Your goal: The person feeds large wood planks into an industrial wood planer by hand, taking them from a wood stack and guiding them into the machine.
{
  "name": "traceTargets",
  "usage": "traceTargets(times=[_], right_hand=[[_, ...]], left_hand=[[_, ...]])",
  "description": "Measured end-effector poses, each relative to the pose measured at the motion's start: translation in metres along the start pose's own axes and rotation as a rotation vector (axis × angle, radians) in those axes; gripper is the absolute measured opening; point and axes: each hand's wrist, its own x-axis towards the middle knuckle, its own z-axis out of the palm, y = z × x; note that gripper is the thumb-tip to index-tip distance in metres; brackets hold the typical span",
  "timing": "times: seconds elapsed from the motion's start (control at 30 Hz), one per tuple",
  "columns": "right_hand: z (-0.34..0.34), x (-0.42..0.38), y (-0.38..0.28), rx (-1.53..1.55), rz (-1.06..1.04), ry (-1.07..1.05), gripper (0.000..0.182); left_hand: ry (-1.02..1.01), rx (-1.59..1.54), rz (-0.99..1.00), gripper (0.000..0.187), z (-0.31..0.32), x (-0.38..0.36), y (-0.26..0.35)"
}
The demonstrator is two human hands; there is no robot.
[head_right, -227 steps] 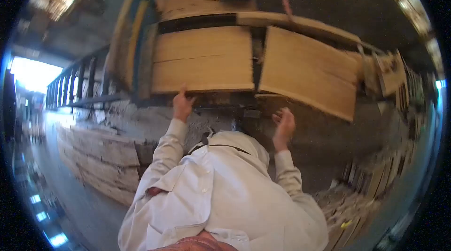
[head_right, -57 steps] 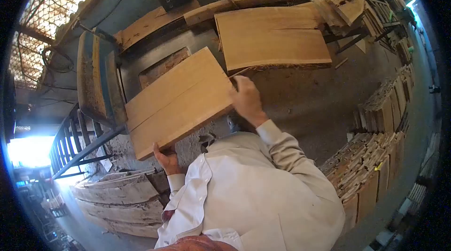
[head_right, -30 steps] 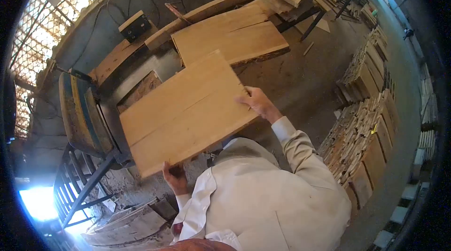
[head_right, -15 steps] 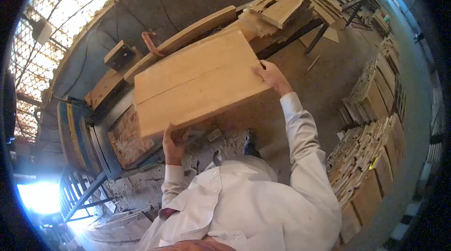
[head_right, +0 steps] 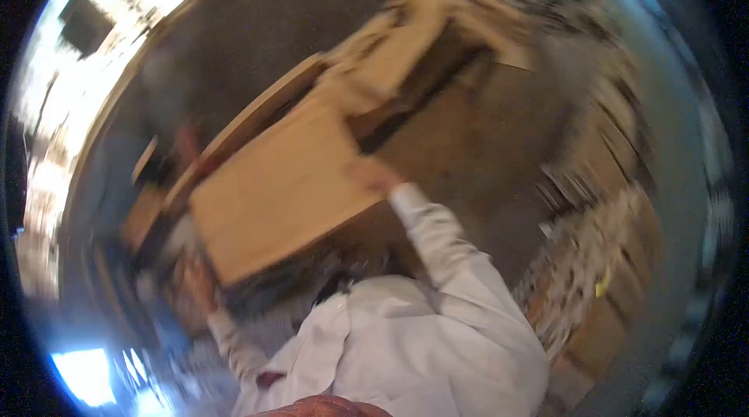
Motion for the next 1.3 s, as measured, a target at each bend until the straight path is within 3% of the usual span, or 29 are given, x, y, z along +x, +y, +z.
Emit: traceTargets(times=[0.03, 0.07, 0.13, 0.2, 0.3, 0.4, 0.5, 0.6, 0.63, 0.7, 0.83, 0.9, 1.0, 1.17, 1.3], right_hand=[[-0.001, 0.007, 0.002, 0.051, 0.005, 0.003, 0.060], [0.000, 0.014, 0.007, 0.101, 0.027, 0.019, 0.064], [0.004, 0.045, 0.034, 0.153, -0.079, 0.099, 0.082], [0.003, 0.015, -0.026, 0.345, 0.225, 0.094, 0.086], [0.003, 0.033, -0.004, 0.448, 0.272, 0.087, 0.085], [0.011, 0.033, 0.000, 0.329, 0.107, 0.195, 0.081], [0.016, 0.023, -0.010, 0.418, 0.099, 0.220, 0.077], [0.007, -0.012, -0.035, 0.317, 0.292, 0.063, 0.079], [0.013, -0.023, -0.033, 0.340, 0.244, 0.127, 0.079], [0.036, -0.057, -0.013, 0.373, 0.186, 0.257, 0.081], [0.084, -0.126, 0.037, 0.392, 0.278, 0.427, 0.076], [0.099, -0.155, 0.059, 0.546, 0.185, 0.472, 0.072], [0.092, -0.208, 0.049, 0.687, 0.193, 0.547, 0.066], [0.077, -0.244, 0.132, 0.795, 0.120, 0.719, 0.060], [0.023, -0.299, 0.153, 1.003, 0.088, 0.695, 0.076]], left_hand=[[0.073, -0.150, 0.005, 0.046, 0.034, 0.014, -0.047], [-0.245, -0.706, -0.156, 0.046, 0.037, 0.036, -0.039], [-0.457, 0.121, 0.270, 0.055, 0.046, 0.070, -0.053], [-0.727, -1.084, -0.495, 0.068, 0.021, 0.061, 0.039], [-0.638, -0.581, -0.153, 0.074, 0.053, 0.081, 0.025], [-0.674, -0.807, -0.363, 0.074, 0.020, 0.059, 0.087], [-0.588, -1.016, -0.444, 0.078, 0.049, 0.066, 0.059], [-0.555, -0.789, -0.351, 0.078, 0.052, 0.071, 0.036], [-0.506, -0.642, -0.307, 0.067, 0.067, 0.083, 0.009], [-0.454, -0.606, -0.245, 0.066, 0.065, 0.067, -0.001], [-0.430, -0.625, -0.188, 0.063, 0.013, 0.018, 0.052], [-0.414, -0.634, -0.147, 0.062, -0.003, 0.001, 0.077], [-0.426, -0.660, -0.087, 0.060, -0.018, -0.022, 0.117], [-0.444, -0.735, 0.017, 0.056, -0.034, -0.040, 0.209], [-0.445, -0.703, 0.149, 0.049, -0.018, -0.049, 0.285]])
